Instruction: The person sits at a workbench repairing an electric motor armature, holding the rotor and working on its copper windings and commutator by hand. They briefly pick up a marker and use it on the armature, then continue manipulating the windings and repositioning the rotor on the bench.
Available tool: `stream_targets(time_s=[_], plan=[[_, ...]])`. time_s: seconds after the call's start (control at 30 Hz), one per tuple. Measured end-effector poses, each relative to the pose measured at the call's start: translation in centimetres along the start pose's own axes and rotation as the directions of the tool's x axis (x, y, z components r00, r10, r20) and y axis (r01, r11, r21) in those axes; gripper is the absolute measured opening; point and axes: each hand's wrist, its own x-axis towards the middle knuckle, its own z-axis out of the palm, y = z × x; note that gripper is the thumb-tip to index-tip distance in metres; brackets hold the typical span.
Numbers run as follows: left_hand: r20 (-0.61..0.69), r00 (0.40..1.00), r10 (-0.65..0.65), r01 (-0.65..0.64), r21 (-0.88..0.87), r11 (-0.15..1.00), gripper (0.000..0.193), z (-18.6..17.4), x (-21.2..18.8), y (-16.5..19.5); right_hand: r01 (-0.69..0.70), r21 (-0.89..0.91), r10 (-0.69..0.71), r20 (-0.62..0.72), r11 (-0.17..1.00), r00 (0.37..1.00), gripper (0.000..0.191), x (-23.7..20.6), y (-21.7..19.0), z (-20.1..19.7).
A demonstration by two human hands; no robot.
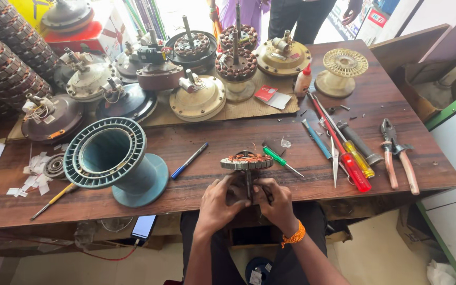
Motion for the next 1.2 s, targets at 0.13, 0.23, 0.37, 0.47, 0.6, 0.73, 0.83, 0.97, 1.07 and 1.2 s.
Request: stream_targets(time_s=[0.13, 0.23, 0.37, 0.47, 0.6, 0.73, 0.83, 0.97, 1.07, 1.2], plan=[[-0.039, 0.989, 0.14, -0.136, 0.089, 0.987, 0.086, 0.8, -0.1, 0.8, 0.04, 0.006, -0.04, -0.005, 0.999, 0.999, 0.014, 0.0, 0.1, 0.1], [-0.166, 0.978, -0.127, 0.13, 0.009, 0.991, 0.075, 2.3, -0.5, 0.6, -0.001, 0.019, 0.001, 0.003, 1.0, 1.0, 0.014, -0.5, 0.4, 0.2], [-0.35, 0.927, -0.132, 0.112, -0.078, 0.991, 0.043, 3.7, 0.0, -0.2, -0.038, 0.036, 0.037, 0.017, 0.999, 0.999, 0.013, -0.4, 1.1, 0.0], [-0.271, 0.943, -0.193, 0.202, 0.006, 0.979, 0.034, 4.2, 0.4, 0.1, -0.087, -0.054, 0.088, 0.022, 0.995, 0.996, 0.013, 0.0, 1.1, -0.2], [-0.204, 0.965, -0.163, 0.211, 0.242, 0.947, 0.035, 4.4, 1.0, 1.1, -0.083, 0.029, 0.083, 0.018, 0.996, 0.996, 0.011, 0.0, 0.7, 0.4], [-0.153, 0.923, -0.352, 0.363, 0.047, 0.931, 0.049, 4.7, 2.0, 1.6, -0.007, -0.076, 0.007, -0.01, 0.997, 1.0, 0.013, -0.6, 0.7, 0.3], [-0.174, 0.902, -0.395, 0.408, 0.048, 0.912, 0.055, 5.1, 2.9, 1.7, 0.029, -0.018, -0.029, -0.013, 0.999, 1.0, 0.012, -0.8, 0.7, 0.1], [-0.239, 0.898, -0.37, 0.377, -0.017, 0.926, 0.046, 4.8, 3.6, 1.3, -0.014, -0.066, 0.012, -0.019, 0.998, 1.0, 0.013, -0.5, 0.4, 0.5], [-0.265, 0.892, -0.367, 0.35, -0.11, 0.93, 0.04, 5.2, 3.6, 1.4, -0.035, -0.053, 0.035, -0.012, 0.998, 0.999, 0.013, -0.4, 0.2, 0.5], [-0.317, 0.87, -0.378, 0.332, -0.192, 0.924, 0.038, 5.6, 3.7, 1.7, -0.13, -0.002, 0.13, -0.009, 0.991, 0.991, 0.012, -0.4, 0.1, 0.7]])
